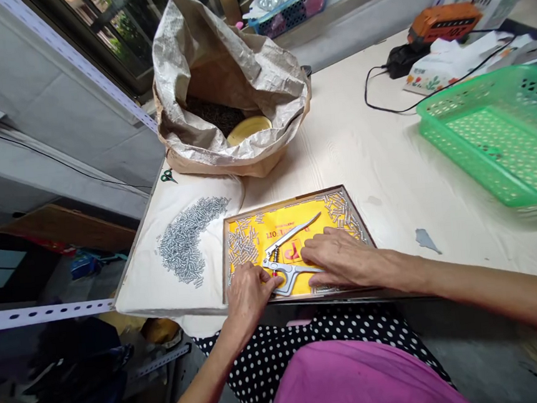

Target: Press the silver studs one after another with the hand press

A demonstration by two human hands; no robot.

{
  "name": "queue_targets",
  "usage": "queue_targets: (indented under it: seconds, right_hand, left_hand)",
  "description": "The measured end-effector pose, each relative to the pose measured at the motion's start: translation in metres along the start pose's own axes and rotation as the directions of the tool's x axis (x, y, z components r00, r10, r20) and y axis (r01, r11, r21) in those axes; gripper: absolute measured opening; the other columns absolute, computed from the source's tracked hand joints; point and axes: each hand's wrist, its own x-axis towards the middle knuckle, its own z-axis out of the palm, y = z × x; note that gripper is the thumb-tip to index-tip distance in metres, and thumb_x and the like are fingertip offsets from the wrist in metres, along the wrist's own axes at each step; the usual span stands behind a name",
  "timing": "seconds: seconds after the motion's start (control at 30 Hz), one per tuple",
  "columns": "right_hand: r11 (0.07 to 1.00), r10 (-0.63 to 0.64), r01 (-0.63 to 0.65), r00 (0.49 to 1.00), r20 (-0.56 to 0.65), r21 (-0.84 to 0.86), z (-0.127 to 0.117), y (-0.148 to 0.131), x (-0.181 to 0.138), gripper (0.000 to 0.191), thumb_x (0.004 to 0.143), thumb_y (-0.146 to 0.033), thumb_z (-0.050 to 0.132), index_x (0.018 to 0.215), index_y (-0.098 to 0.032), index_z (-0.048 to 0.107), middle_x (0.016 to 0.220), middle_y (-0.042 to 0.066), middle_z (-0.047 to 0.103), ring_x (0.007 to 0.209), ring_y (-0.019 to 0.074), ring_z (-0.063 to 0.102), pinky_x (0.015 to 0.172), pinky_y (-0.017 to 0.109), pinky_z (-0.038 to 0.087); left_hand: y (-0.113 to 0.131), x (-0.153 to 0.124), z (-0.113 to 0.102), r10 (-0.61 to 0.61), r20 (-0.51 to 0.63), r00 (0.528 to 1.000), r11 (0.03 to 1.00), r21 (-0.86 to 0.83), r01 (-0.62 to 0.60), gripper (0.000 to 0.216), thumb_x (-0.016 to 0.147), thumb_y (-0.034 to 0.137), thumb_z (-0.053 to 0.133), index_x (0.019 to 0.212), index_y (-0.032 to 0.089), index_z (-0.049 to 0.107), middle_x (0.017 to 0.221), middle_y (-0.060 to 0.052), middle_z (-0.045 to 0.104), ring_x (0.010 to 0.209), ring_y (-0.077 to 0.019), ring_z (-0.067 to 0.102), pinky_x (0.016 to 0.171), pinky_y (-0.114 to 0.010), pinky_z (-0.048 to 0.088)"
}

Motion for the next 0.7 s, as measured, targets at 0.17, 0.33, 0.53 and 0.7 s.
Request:
queue_targets:
  seconds: [0.17, 0.33, 0.53, 0.7]
  right_hand:
    - [0.997, 0.054, -0.057, 0.997, -0.052, -0.045, 0.019, -0.005, 0.010, 0.014, 0.096, -0.018, 0.047, 0.089, -0.019, 0.058, 0.088, 0.008, 0.066, 0.080, 0.0208, 0.057, 0.072, 0.035, 0.039]
    - [0.999, 0.047, -0.048, 0.992, -0.119, -0.004, 0.017, 0.010, 0.013, 0.020, 0.098, -0.018, 0.040, 0.085, -0.021, 0.054, 0.086, 0.006, 0.064, 0.074, 0.0194, 0.056, 0.066, 0.033, 0.041]
    - [1.000, 0.027, -0.028, 0.985, -0.173, -0.004, 0.018, 0.017, 0.008, 0.024, 0.100, -0.023, 0.040, 0.082, -0.023, 0.056, 0.081, 0.006, 0.064, 0.074, 0.0209, 0.057, 0.067, 0.035, 0.043]
    - [0.999, 0.032, -0.030, 0.976, -0.216, 0.015, 0.032, 0.017, 0.007, 0.028, 0.103, -0.031, 0.039, 0.083, -0.024, 0.057, 0.080, 0.005, 0.063, 0.073, 0.0209, 0.058, 0.067, 0.035, 0.045]
  left_hand:
    - [0.001, 0.015, -0.006, -0.037, 0.217, 0.976, 0.985, -0.159, 0.073, 0.031, 0.078, 0.029, 0.068, 0.050, 0.017, 0.059, 0.052, 0.003, 0.053, 0.056, -0.0130, 0.049, 0.057, -0.026, 0.029]
    - [-0.018, 0.017, -0.012, 0.068, 0.197, 0.978, 0.990, -0.137, -0.042, 0.029, 0.077, 0.024, 0.067, 0.050, 0.016, 0.060, 0.054, 0.002, 0.053, 0.057, -0.0128, 0.049, 0.058, -0.025, 0.032]
    - [-0.035, 0.016, -0.026, 0.129, -0.059, 0.990, 0.992, 0.019, -0.128, 0.021, 0.093, 0.024, 0.056, 0.087, 0.018, 0.075, 0.094, -0.006, 0.068, 0.086, -0.0189, 0.064, 0.076, -0.028, 0.045]
    - [-0.065, 0.047, -0.048, 0.109, -0.317, 0.942, 0.991, 0.114, -0.076, 0.024, 0.099, 0.028, 0.051, 0.105, 0.020, 0.072, 0.101, -0.007, 0.065, 0.097, -0.0205, 0.062, 0.082, -0.029, 0.046]
